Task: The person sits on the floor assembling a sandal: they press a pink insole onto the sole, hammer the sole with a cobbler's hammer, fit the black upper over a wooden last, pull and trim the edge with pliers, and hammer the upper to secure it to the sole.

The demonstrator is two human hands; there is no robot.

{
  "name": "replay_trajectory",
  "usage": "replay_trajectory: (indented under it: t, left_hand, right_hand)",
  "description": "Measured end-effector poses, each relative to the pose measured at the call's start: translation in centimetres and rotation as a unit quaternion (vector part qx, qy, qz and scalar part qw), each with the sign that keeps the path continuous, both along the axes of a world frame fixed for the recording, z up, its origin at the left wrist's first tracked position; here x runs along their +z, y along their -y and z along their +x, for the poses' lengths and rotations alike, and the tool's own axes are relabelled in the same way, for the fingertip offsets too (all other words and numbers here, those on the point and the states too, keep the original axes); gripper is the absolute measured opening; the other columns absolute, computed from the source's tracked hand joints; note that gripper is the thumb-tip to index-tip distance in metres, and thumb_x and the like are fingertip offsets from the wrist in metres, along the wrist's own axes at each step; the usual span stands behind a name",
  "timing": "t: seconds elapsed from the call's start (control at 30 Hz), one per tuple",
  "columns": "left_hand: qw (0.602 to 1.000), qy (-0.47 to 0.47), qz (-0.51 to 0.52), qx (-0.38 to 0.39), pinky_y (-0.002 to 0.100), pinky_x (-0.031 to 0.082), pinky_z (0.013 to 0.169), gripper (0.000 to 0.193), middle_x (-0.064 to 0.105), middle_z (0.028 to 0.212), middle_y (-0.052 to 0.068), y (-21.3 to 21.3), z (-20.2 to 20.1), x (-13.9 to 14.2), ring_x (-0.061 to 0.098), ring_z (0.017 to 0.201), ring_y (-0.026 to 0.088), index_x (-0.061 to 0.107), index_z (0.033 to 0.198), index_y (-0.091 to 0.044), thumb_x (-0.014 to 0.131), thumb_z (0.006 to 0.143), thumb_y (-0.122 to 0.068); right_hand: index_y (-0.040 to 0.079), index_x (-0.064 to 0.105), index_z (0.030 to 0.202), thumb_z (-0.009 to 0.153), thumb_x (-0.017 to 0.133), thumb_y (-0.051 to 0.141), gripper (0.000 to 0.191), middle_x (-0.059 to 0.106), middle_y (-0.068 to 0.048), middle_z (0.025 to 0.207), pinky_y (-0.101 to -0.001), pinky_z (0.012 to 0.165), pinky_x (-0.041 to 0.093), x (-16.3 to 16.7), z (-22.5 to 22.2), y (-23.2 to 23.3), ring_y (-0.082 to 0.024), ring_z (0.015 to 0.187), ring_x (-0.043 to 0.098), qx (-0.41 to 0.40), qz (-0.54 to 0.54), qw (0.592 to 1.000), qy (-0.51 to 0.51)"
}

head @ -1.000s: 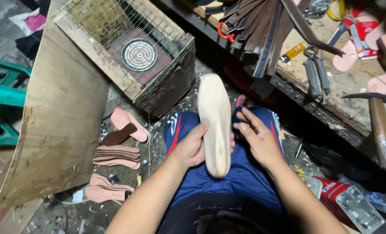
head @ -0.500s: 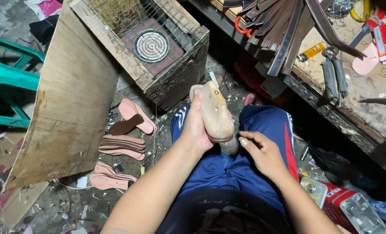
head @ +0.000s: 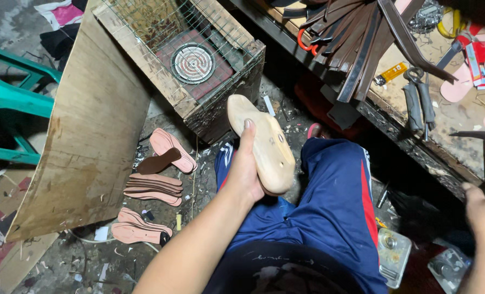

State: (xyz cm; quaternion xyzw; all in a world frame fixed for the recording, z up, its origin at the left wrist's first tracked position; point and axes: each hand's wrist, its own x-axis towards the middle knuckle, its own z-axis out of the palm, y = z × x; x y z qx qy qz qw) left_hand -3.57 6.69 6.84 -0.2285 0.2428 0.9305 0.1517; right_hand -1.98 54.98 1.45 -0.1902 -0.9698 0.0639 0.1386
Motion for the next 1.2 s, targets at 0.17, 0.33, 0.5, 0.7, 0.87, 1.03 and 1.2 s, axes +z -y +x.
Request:
replay_trajectory:
  t: [0.17,0.33,0.5,0.7,0.87,1.03,1.2]
  left_hand:
    - [0.996,-0.067,-0.050,-0.011,0.046,0.050,0.102,0.073,0.061,0.134,0.015,-0.4,1.0,0.4,0.061,0.120,0.029,0.047,0.146,-0.008,0.060,0.093,-0.055]
    - [0.821,-0.351,-0.450,0.017,0.045,0.044,0.107,0.084,0.053,0.137,0.014,0.7,1.6,1.9,0.055,0.126,0.030,0.037,0.148,-0.006,0.083,0.078,-0.018]
    - [0.369,-0.422,-0.819,-0.124,0.045,0.043,0.087,0.087,0.058,0.110,0.012,0.4,1.5,2.2,0.056,0.102,0.032,0.054,0.145,-0.013,0.086,0.065,-0.021]
    - [0.401,-0.352,-0.821,-0.203,0.046,0.044,0.087,0.080,0.062,0.114,0.010,0.9,2.5,0.6,0.058,0.106,0.031,0.058,0.135,-0.009,0.088,0.063,-0.024]
    - [0.575,-0.334,-0.733,-0.146,0.043,0.050,0.093,0.072,0.065,0.118,0.016,4.4,2.3,-0.9,0.062,0.112,0.037,0.061,0.123,-0.005,0.092,0.061,-0.025]
    - [0.621,-0.306,-0.703,-0.165,0.041,0.053,0.089,0.066,0.067,0.113,0.015,4.9,2.6,-1.8,0.067,0.108,0.036,0.062,0.121,-0.005,0.091,0.065,-0.024]
    - [0.630,-0.298,-0.698,-0.165,0.040,0.054,0.088,0.065,0.068,0.111,0.015,4.8,2.4,-2.0,0.068,0.105,0.035,0.064,0.118,-0.006,0.092,0.063,-0.026]
  right_hand:
    - [-0.010,0.068,0.116,0.105,0.061,0.032,0.044,0.070,-0.029,0.080,-0.0507,0.067,0.052,-1.1,0.2,-1.2,-0.041,0.073,0.069,-0.072,-0.123,0.990,-0.003]
    - [-0.008,0.059,0.122,0.108,0.056,0.016,0.028,0.067,-0.020,0.091,-0.0407,0.077,0.054,0.4,3.0,4.1,-0.028,0.080,0.067,0.039,-0.364,0.912,-0.185]
    - [-0.002,0.049,0.133,0.107,0.049,0.012,0.029,0.064,-0.015,0.094,-0.0358,0.069,0.056,4.4,5.4,14.2,-0.021,0.074,0.064,0.097,-0.631,0.766,-0.075]
    - [0.004,0.055,0.129,0.103,0.045,0.025,0.036,0.065,-0.015,0.081,-0.0348,0.048,0.051,5.6,6.0,19.8,-0.021,0.055,0.059,-0.016,-0.739,0.671,0.064]
    - [0.006,0.055,0.129,0.103,0.045,0.028,0.036,0.062,-0.011,0.076,-0.0330,0.045,0.050,3.5,6.5,19.4,-0.019,0.051,0.058,-0.019,-0.753,0.654,0.076]
    - [0.010,0.051,0.130,0.101,0.043,0.027,0.035,0.061,-0.012,0.074,-0.0345,0.043,0.050,2.0,7.0,19.6,-0.021,0.048,0.058,-0.032,-0.724,0.689,0.013]
    - [0.006,0.053,0.133,0.100,0.046,0.023,0.038,0.062,-0.013,0.074,-0.0336,0.047,0.051,1.6,7.0,19.7,-0.021,0.049,0.059,0.019,-0.710,0.702,0.050]
